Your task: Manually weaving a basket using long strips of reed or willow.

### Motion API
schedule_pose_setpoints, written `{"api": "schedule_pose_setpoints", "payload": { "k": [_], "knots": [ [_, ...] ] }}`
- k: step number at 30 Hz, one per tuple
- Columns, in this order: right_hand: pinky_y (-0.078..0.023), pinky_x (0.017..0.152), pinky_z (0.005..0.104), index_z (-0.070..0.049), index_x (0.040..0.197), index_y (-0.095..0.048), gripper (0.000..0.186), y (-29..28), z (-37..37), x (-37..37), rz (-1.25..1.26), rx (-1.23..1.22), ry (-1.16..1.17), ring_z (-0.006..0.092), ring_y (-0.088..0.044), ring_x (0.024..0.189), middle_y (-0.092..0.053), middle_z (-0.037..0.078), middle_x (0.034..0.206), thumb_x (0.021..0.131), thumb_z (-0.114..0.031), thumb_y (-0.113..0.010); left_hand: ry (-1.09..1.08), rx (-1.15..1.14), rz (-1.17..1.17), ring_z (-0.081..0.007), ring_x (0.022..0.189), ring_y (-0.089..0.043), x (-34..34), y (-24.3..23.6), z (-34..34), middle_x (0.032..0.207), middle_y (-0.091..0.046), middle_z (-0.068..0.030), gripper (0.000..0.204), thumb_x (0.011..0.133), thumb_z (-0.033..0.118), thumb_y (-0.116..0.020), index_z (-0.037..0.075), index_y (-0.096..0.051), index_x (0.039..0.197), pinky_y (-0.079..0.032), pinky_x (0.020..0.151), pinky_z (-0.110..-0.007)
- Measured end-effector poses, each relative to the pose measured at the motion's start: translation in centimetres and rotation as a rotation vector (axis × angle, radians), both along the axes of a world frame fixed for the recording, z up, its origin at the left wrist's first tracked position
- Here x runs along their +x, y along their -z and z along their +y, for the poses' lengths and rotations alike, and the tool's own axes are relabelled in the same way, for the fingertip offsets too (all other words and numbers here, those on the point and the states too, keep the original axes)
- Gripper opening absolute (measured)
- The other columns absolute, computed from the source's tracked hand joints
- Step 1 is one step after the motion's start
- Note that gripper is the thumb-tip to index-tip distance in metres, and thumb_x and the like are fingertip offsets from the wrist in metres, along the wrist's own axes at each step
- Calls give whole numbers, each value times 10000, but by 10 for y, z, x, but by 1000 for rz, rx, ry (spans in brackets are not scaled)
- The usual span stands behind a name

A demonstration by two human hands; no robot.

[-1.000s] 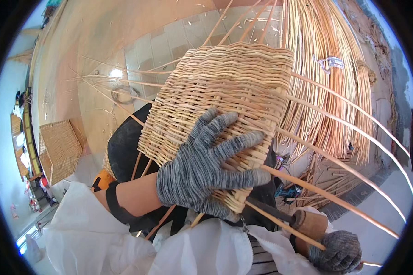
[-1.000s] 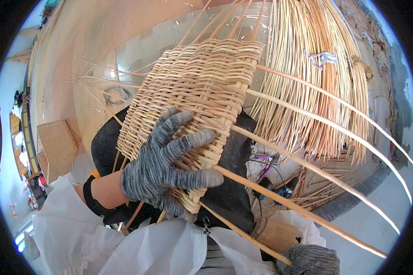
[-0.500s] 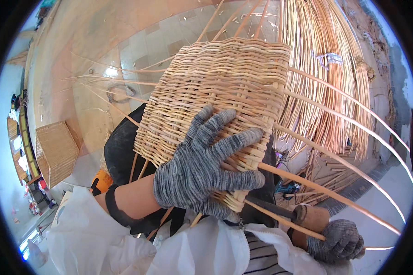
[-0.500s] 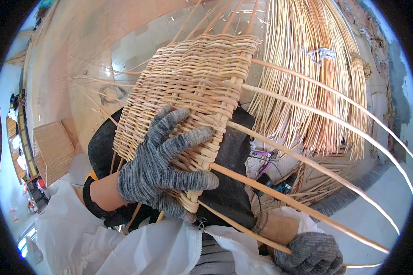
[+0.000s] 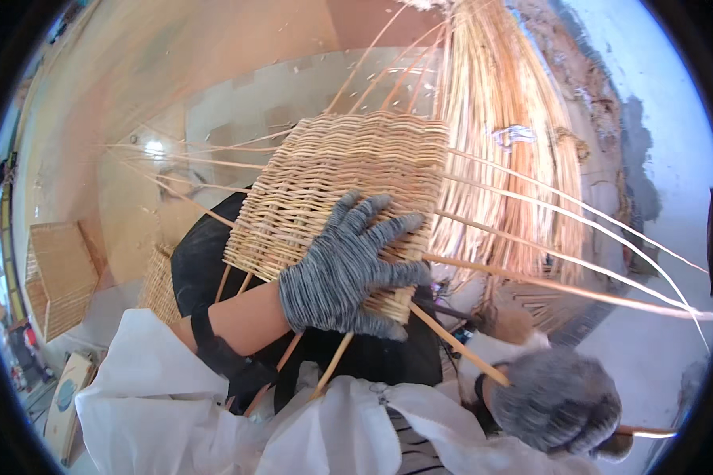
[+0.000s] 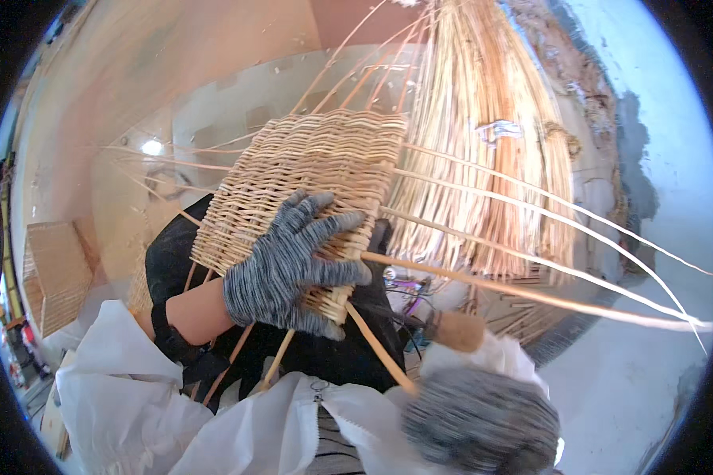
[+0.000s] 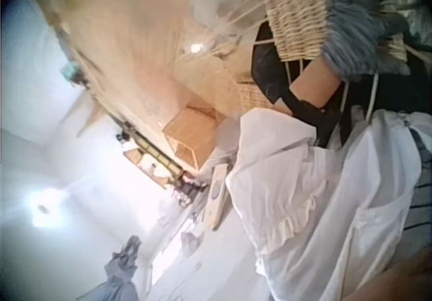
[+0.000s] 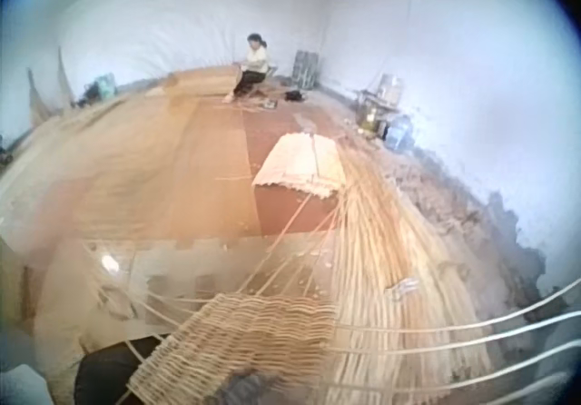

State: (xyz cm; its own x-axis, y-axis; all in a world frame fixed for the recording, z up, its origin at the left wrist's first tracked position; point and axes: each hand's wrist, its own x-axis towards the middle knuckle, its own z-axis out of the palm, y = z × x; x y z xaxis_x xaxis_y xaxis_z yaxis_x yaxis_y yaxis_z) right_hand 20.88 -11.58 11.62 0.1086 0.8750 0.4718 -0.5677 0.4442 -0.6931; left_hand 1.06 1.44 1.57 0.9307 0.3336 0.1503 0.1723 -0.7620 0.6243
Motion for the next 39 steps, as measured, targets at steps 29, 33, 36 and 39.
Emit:
{"api": "schedule_pose_setpoints", "payload": {
  "k": [29,33,36,39],
  "knots": [
    [-480,651,401,-97,877,-622,353,104,-103,132,-2365,-1060,-46,320,-591,808,-606,144,866,682,-390,-644,-149,32,-33,-349,1216,-313,6,-5,-23,1279,-344,-189,1012,526,470,-743,29,-270,1304,-205,1052,-430],
    [-473,777,387,-64,943,-598,312,45,-90,58,-1806,-63,46,292,-572,887,-577,127,950,740,-301,-614,-53,-128,199,-348,1285,-229,1,-17,-3,1352,-270,-205,1323,367,645,-758,10,-162,1363,-153,1077,-418],
    [-467,777,370,-76,955,-592,238,12,-45,18,-1641,-6,321,265,-585,853,-592,111,906,735,-166,-577,41,137,191,-351,1291,-210,6,-11,1,1349,-289,-185,1254,409,716,-688,8,-239,1341,-91,1082,-432],
    [-495,690,377,-60,1014,-562,284,34,4,-1,-1943,-245,428,265,-594,797,-581,116,834,738,-123,-539,-36,253,105,-333,1299,-207,7,1,-10,1344,-309,-178,1236,410,735,-668,6,-276,1328,-74,1080,-452]
  ]
}}
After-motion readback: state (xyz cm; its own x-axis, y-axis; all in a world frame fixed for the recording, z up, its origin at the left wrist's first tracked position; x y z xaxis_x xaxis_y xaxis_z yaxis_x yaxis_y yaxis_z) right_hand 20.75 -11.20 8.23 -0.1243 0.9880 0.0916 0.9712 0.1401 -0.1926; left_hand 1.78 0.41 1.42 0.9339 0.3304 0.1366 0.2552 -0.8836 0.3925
